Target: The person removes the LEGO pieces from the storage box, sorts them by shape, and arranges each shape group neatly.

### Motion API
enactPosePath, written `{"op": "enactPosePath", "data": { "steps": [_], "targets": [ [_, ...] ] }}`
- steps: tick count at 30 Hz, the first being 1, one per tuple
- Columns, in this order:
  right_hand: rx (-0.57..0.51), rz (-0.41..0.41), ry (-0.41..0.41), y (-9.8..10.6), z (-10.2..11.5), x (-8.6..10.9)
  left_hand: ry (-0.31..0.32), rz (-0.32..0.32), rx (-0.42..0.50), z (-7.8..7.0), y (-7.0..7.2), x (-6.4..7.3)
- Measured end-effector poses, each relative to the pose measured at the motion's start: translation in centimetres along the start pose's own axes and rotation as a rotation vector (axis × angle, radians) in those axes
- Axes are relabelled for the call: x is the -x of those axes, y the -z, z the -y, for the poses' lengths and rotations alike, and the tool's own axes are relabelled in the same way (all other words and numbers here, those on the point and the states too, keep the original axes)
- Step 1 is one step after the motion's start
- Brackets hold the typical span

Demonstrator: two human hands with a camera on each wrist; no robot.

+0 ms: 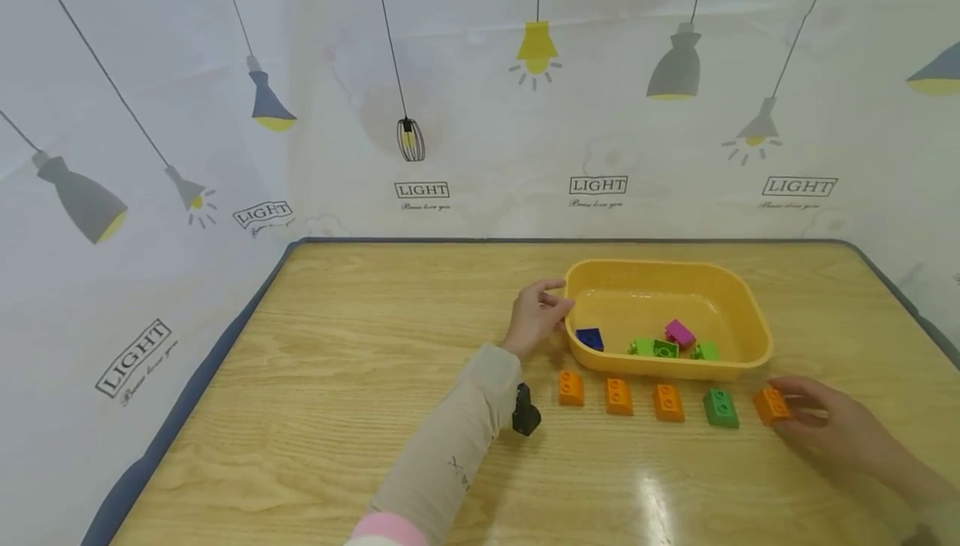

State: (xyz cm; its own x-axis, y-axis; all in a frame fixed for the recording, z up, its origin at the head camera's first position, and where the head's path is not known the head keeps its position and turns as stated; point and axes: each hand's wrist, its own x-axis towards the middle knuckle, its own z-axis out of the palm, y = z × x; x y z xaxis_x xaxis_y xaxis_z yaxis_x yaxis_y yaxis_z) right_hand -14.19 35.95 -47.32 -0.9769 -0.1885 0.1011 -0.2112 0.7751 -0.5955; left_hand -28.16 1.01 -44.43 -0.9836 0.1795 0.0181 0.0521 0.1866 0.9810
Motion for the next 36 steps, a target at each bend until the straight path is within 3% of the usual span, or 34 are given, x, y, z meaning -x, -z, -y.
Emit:
{"op": "enactPosePath", "data": {
  "steps": [12,16,24,27,36],
  "targets": [
    [0.043,0.039,-0.042,1.6,-0.3,0.6,0.003,-0.005,-0.011,0.0,-0.2,0.0],
    [0.028,-0.012,0.028,2.6,0.1,0.4,-0.009,-0.004,-0.012,0.0,-0.1,-0.1],
    [-0.02,-0.083,0.171,4.5,2.9,-1.1,-0.013,-0.002,-0.012,0.0,-0.1,0.0],
    [-0.023,-0.087,0.185,4.8,4.4,-2.0,-0.013,-0.001,-0.013,0.1,0.0,0.0],
    [-0.022,-0.023,0.232,4.1,7.7,-5.5,-0.012,0.002,-0.012,0.0,0.0,-0.1]
  ]
}}
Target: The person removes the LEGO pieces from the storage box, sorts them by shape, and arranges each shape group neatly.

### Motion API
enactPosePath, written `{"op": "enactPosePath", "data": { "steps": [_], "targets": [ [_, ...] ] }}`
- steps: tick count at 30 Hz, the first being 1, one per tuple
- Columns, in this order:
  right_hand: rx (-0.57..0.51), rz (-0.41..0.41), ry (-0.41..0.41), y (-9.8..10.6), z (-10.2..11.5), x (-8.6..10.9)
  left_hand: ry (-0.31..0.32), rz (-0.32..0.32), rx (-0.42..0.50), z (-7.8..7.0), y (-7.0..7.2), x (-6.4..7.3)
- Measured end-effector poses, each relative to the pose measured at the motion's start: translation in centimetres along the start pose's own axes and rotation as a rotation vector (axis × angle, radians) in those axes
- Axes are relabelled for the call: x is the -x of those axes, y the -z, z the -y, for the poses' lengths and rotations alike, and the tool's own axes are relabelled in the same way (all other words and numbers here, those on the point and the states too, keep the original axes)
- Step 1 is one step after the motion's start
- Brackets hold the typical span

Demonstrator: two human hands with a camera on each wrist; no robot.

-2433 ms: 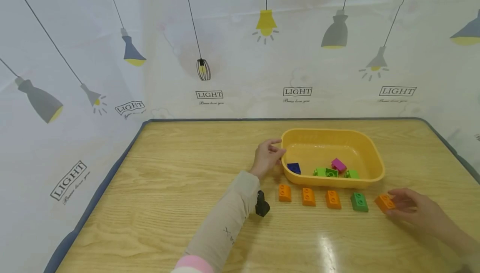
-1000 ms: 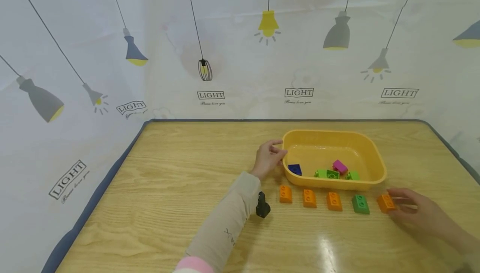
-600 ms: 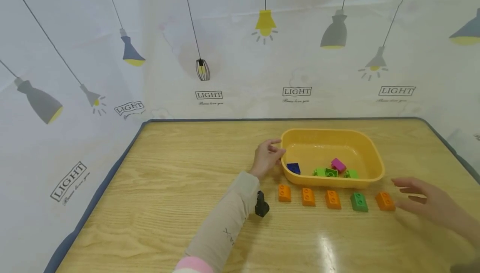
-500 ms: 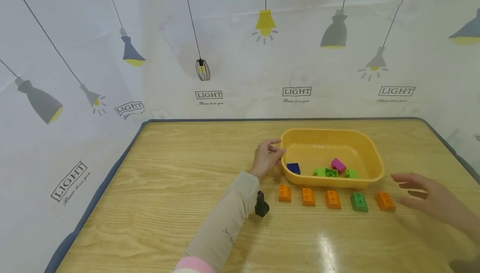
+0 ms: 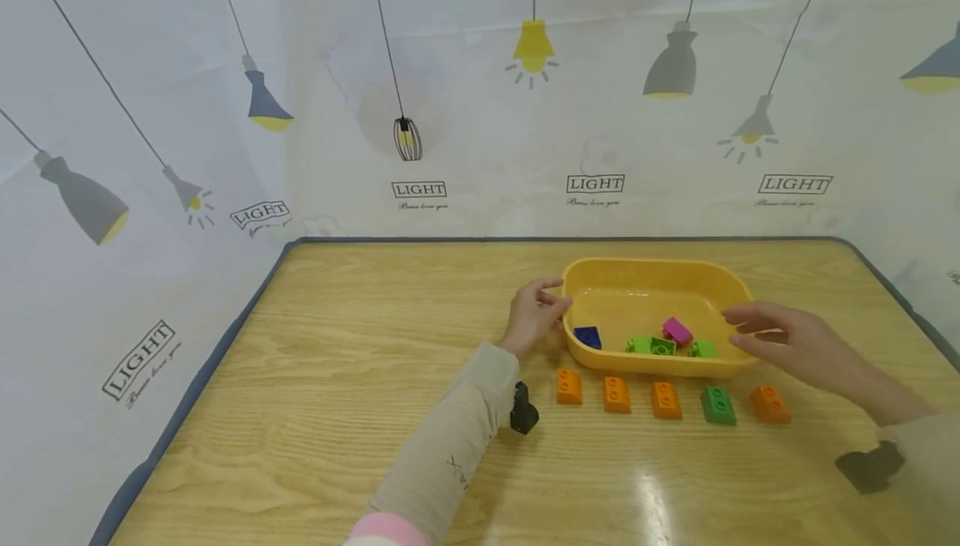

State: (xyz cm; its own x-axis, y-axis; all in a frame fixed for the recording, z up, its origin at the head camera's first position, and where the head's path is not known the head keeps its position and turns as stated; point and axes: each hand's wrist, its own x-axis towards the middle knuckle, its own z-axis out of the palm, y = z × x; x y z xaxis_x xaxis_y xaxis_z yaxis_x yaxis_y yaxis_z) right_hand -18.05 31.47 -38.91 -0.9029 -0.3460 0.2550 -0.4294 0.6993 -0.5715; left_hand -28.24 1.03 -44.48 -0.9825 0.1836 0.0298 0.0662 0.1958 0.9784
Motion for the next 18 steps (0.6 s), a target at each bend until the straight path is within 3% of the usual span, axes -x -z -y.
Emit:
{"op": "enactPosePath", "data": {
  "steps": [5,10,18],
  "targets": [
    [0.049,0.06,0.005,-0.9,0.2,-2.4,0.001,0.003,0.004,0.0,0.0,0.0],
    [0.029,0.142,0.017,-2.0,0.2,-4.4,0.001,0.004,-0.001,0.1,0.1,-0.1],
    [0.019,0.247,-0.103,-3.8,-0.6,-6.0,0.011,0.001,0.001,0.0,0.0,0.0]
  ]
}}
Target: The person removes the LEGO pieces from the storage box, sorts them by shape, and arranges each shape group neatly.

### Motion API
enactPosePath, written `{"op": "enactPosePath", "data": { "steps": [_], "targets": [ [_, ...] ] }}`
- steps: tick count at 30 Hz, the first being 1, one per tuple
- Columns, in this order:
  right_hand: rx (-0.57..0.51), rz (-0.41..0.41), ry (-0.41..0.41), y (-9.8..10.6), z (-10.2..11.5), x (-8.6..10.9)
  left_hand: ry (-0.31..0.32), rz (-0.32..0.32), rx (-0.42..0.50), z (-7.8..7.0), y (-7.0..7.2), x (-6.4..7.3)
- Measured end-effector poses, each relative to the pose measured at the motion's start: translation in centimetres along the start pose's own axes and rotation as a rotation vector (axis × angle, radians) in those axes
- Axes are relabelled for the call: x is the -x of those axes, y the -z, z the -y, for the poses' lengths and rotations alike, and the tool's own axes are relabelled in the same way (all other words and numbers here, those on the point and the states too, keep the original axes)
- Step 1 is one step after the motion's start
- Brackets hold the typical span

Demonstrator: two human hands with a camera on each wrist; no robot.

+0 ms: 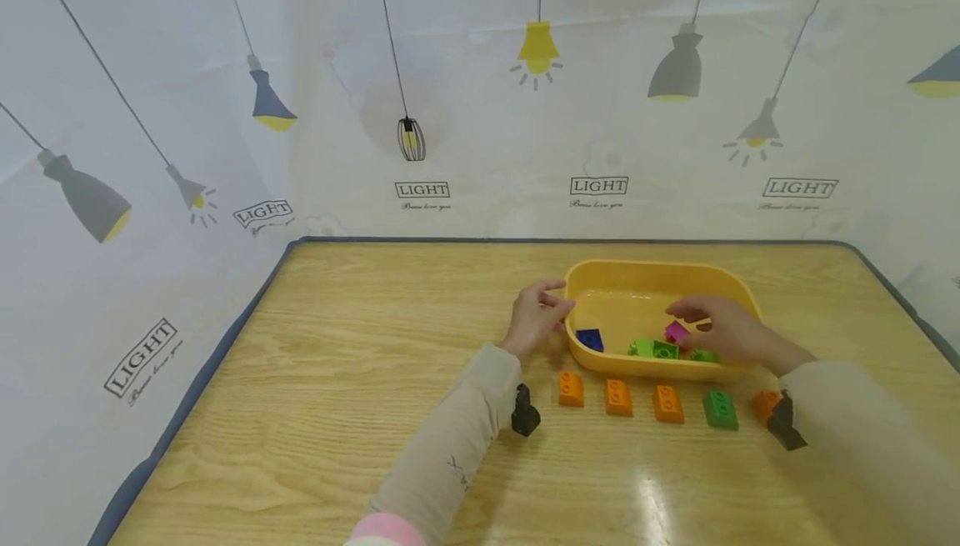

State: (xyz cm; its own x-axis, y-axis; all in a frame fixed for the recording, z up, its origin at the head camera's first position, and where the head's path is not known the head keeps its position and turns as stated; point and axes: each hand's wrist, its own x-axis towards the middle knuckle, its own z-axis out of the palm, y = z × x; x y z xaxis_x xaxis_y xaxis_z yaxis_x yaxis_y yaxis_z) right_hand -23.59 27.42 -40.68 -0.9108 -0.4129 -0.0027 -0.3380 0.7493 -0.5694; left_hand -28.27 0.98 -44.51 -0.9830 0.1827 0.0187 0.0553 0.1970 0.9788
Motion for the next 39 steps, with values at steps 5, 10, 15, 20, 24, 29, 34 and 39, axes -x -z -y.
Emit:
{"op": "enactPosePath", "data": {
  "steps": [5,10,15,20,24,29,34,39],
  "targets": [
    [-0.019,0.032,-0.025,-0.5,-0.5,-0.4,0.003,-0.007,0.002,-0.1,-0.1,0.1],
    [-0.014,0.066,0.003,-0.8,-1.1,-0.5,0.008,-0.006,0.009,-0.1,-0.1,0.2],
    [-0.001,0.071,-0.024,-0.9,-1.2,-0.5,0.01,-0.006,0.007,-0.1,-0.1,0.2],
    [-0.008,0.076,-0.067,-0.8,-1.3,-0.5,0.002,-0.006,0.009,0.0,-0.1,0.1],
    [-0.017,0.058,-0.098,-0.6,-1.3,-0.3,-0.003,-0.007,0.012,0.0,-0.1,0.1],
    [-0.03,0.019,-0.113,-0.1,-1.0,0.0,-0.007,-0.004,0.012,-0.1,-0.1,0.0],
    [-0.018,-0.024,-0.094,0.6,-0.3,0.6,-0.007,0.0,0.013,0.0,0.0,0.0],
    [-0.013,-0.082,-0.054,1.4,0.6,1.5,-0.005,-0.001,0.011,0.0,-0.1,-0.1]
  ]
}}
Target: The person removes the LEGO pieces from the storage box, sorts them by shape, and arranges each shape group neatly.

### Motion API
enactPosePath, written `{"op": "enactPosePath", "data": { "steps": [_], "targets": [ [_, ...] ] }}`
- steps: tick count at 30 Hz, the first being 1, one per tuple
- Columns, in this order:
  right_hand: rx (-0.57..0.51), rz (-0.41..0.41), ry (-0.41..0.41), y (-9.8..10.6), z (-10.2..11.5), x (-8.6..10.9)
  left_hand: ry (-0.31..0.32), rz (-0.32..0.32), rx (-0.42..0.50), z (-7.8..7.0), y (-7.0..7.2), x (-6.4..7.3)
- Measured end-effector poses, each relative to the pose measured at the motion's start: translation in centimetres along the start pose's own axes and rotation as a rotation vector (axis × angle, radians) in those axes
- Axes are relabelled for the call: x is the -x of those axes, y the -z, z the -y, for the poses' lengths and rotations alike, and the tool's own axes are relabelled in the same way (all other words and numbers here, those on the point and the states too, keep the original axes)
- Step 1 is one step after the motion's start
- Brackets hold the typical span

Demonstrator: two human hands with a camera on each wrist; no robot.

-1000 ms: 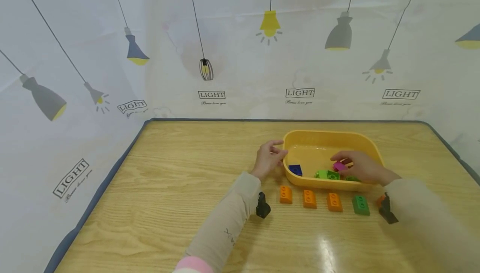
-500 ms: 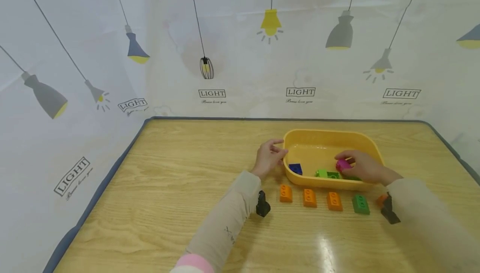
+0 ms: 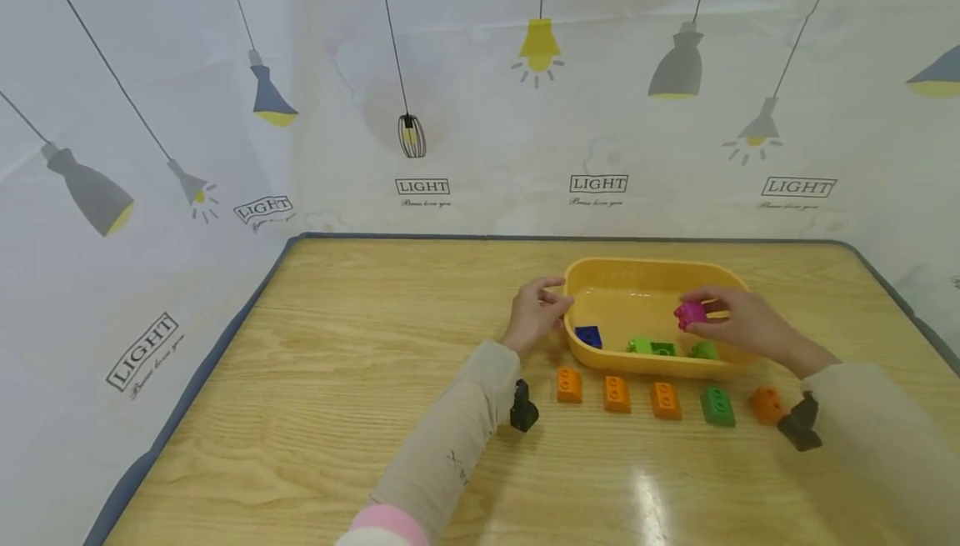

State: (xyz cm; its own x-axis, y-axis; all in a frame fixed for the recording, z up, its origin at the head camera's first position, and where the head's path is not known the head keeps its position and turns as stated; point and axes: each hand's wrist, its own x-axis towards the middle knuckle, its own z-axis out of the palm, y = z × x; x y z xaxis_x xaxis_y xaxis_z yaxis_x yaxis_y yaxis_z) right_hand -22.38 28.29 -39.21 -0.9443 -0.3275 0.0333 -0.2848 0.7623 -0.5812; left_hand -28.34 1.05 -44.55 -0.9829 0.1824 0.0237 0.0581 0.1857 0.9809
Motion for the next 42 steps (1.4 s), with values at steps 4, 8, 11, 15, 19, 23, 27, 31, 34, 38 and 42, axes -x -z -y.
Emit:
{"op": "enactPosePath", "data": {
  "steps": [4,8,11,15,19,23,27,31,34,38,42],
  "targets": [
    [-0.047,-0.042,0.034,0.4,1.0,0.8,-0.004,-0.002,-0.005,-0.1,0.0,0.0],
    [-0.143,-0.072,0.105,0.2,2.3,1.8,-0.006,-0.005,-0.014,-0.2,0.0,0.1],
    [-0.229,-0.077,0.163,-0.4,3.1,2.5,-0.004,-0.007,-0.023,-0.3,0.0,0.2],
    [-0.28,-0.064,0.196,-1.5,4.1,3.2,-0.002,-0.013,-0.023,-0.4,0.0,0.3],
    [-0.334,-0.03,0.25,-3.2,5.0,3.8,0.001,-0.012,-0.016,-0.5,0.1,0.4],
    [-0.39,0.036,0.283,-5.1,5.8,4.3,0.003,-0.006,-0.018,-0.6,0.0,0.4],
    [-0.406,0.104,0.238,-7.1,6.4,4.5,0.002,-0.013,-0.02,-0.4,-0.1,0.3],
    [-0.442,0.17,0.171,-9.0,6.9,4.4,0.006,-0.02,-0.018,-0.4,-0.1,0.3],
    [-0.453,0.2,0.141,-10.3,7.2,4.1,0.009,-0.023,-0.021,-0.4,-0.1,0.3],
    [-0.475,0.231,0.127,-11.6,7.7,3.9,0.01,-0.027,-0.026,-0.4,-0.1,0.2],
    [-0.516,0.252,0.104,-12.2,8.2,3.7,0.014,-0.024,-0.028,-0.4,-0.1,0.2]
  ]
}}
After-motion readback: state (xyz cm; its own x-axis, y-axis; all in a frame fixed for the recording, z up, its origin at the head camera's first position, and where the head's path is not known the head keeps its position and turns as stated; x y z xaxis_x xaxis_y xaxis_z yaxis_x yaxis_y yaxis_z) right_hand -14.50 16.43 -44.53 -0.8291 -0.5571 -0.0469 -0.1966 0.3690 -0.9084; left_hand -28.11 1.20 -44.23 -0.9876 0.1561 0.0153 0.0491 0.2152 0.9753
